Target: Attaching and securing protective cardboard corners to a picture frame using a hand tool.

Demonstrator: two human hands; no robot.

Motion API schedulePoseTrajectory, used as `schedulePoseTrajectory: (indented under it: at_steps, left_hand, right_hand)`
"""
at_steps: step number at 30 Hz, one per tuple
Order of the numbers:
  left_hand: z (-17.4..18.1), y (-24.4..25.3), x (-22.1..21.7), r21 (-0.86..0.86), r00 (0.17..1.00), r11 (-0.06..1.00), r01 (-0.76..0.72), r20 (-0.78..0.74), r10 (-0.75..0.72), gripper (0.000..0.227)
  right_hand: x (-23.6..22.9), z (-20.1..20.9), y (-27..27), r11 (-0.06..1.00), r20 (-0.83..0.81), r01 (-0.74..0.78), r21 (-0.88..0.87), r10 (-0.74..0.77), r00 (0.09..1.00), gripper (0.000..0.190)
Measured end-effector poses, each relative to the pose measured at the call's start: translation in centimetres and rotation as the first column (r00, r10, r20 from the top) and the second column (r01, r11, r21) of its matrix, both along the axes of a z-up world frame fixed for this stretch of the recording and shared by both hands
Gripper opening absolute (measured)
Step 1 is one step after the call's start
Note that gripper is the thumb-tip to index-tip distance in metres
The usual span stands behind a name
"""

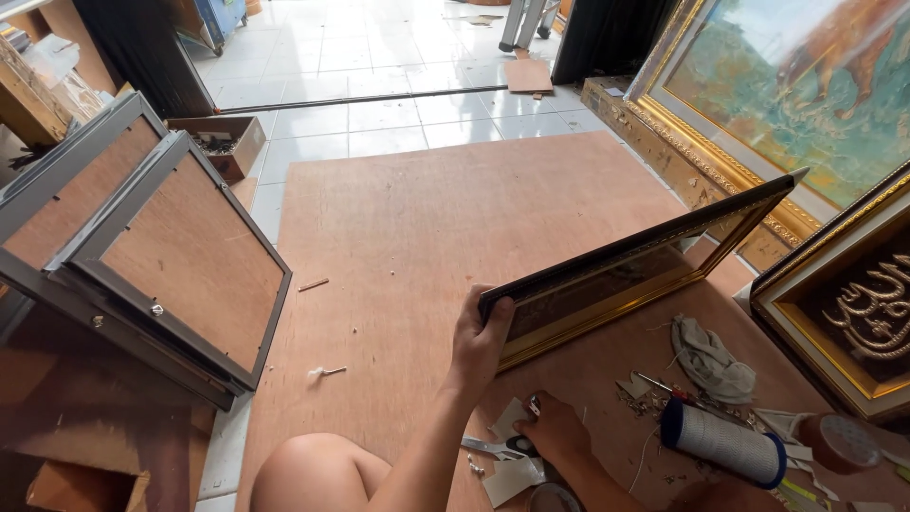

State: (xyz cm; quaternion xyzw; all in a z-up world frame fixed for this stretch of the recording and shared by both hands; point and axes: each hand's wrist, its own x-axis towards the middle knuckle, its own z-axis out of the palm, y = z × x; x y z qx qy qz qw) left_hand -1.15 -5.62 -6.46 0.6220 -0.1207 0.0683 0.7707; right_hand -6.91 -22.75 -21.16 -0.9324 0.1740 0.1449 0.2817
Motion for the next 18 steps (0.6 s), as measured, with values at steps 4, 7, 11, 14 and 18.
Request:
schedulePoseTrajectory:
  at_steps: [4, 7, 11, 14, 18]
  left_hand:
    - [0.5, 0.5, 0.6, 0.007, 0.999, 0.999, 0.041, -0.020, -0.041, 0.041]
    - [0.3, 0.7, 1.0, -0.046, 0.995, 0.994, 0.102, 0.001, -0.102, 0.038]
    - [0.9, 0.7, 1.2, -0.042, 0.995, 0.994, 0.099, -0.024, -0.100, 0.043]
    - [1.3, 0.4, 0.0, -0.011, 0.998, 0.998, 0.057, -0.032, -0.057, 0.041]
    - [1.6, 0.1, -1.2, 0.058, 0.999, 0.998, 0.019, -0.029, -0.017, 0.038]
  right_hand:
    - [0.8, -1.6, -1.9, 0.988, 0.102, -0.032, 0.148, 0.017, 0.995, 0.023]
    - [0.8, -0.6, -2.9, 0.994, 0.138, -0.112, -0.001, 0.111, 0.984, 0.043]
    - [-0.1, 4.3, -2.7, 0.998, 0.225, -0.059, -0.029, 0.064, 0.972, 0.038]
    - [-1.2, 7.0, -2.5, 0.989, 0.389, -0.007, 0.150, -0.053, 0.920, 0.027]
    - [-1.6, 8.6, -3.2, 0.887, 0.558, -0.020, 0.461, -0.272, 0.784, 0.035]
